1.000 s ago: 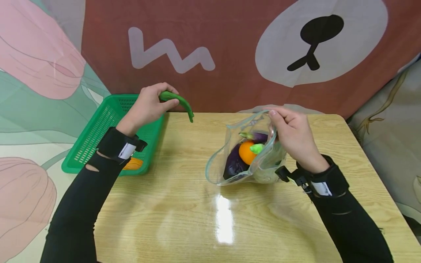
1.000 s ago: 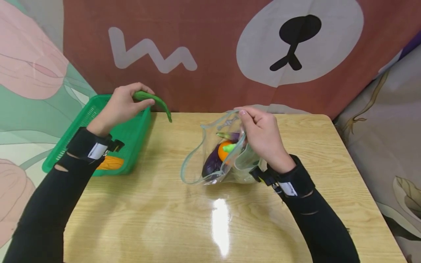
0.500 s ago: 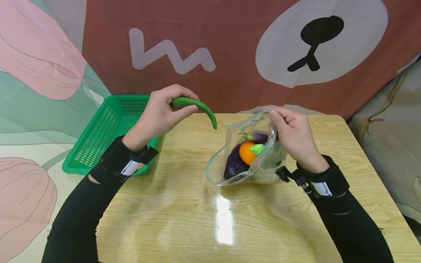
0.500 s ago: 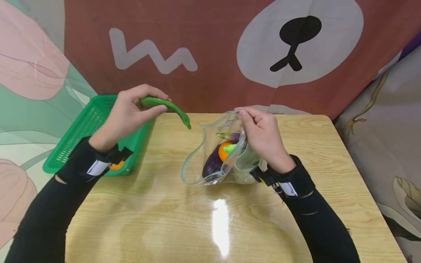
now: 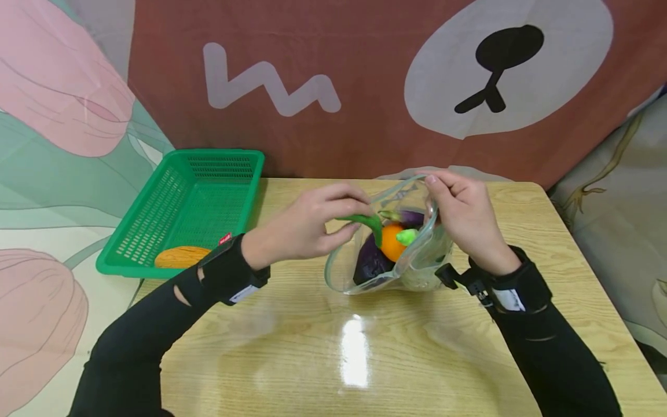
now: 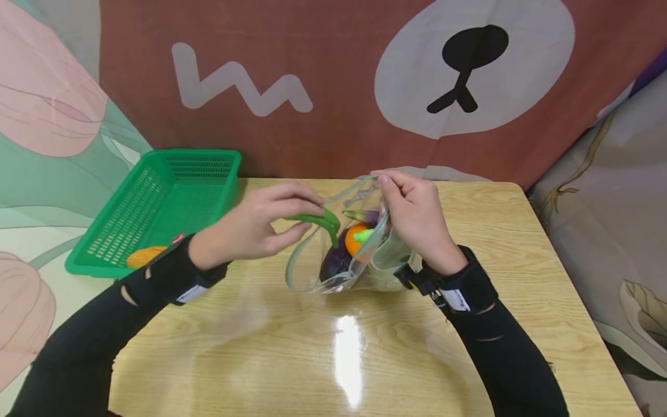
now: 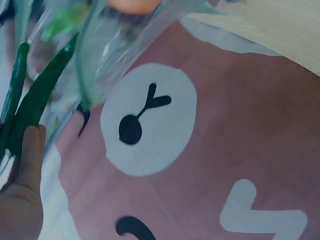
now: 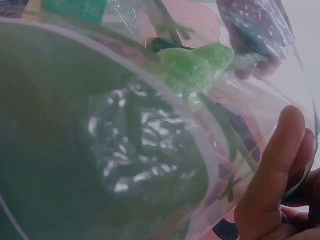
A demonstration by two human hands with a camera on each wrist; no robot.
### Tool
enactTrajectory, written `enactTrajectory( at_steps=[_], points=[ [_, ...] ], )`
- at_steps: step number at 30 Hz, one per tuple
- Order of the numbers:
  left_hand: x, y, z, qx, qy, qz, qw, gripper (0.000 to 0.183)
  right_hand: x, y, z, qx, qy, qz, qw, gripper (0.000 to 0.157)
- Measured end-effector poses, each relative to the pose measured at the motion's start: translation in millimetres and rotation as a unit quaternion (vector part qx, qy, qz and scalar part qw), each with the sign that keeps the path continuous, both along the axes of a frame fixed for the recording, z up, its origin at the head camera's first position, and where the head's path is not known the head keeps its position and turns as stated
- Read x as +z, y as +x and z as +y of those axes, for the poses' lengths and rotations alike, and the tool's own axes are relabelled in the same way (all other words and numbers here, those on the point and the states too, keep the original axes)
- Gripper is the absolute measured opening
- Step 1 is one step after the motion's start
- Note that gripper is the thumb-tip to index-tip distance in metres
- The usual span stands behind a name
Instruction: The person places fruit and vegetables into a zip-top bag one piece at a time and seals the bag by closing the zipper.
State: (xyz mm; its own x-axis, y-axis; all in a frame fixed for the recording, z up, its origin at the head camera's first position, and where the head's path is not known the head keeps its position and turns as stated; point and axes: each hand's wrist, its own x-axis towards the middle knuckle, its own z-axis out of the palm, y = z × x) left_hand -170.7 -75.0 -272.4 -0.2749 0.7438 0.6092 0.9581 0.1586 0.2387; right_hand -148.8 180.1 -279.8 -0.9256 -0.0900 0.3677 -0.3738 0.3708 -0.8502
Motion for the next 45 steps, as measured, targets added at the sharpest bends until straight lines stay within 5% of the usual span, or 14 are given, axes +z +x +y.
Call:
enactTrajectory(
  at_steps=[3,8,19,23,28,36,41,45],
  points=[
    [-8.0,2.8,10,-0.001,-0.077,0.039,0.9963,0.016,0.0,-0.2,-1,0.0,0.0,0.0,1.0,0.03],
    [-17.3,4.4,23,0.03,-0.197,0.059,0.9781,0.012,-1.0,0.5,-1,0.0,-0.003,0.0,1.0,0.029],
    [-25.5,1.8,37,0.09,-0.29,0.112,0.9461,0.02,-1.1,0.8,-3,0.004,0.002,-0.004,1.0,0.03],
    [-24.9,0.1,37,0.104,-0.283,0.114,0.9467,0.029,-0.2,0.6,-3,0.003,0.007,0.0,1.0,0.029],
    [-22.4,-4.0,34,0.092,-0.221,0.105,0.9651,0.034,2.0,1.0,-3,0.002,-0.001,-0.004,1.0,0.029],
    [-11.8,-11.1,19,0.04,-0.078,0.099,0.9913,0.011,1.5,-0.4,-2,0.001,-0.002,0.001,1.0,0.029],
    [-2.8,-21.9,-8,0.104,-0.064,0.071,0.9899,0.006,1.1,-0.5,-1,-0.002,0.002,0.0,1.0,0.029],
    [1.6,-40.8,-44,0.21,-0.133,-0.02,0.9684,0.005,1.0,-0.1,-1,-0.001,0.002,0.0,1.0,0.03]
  ],
)
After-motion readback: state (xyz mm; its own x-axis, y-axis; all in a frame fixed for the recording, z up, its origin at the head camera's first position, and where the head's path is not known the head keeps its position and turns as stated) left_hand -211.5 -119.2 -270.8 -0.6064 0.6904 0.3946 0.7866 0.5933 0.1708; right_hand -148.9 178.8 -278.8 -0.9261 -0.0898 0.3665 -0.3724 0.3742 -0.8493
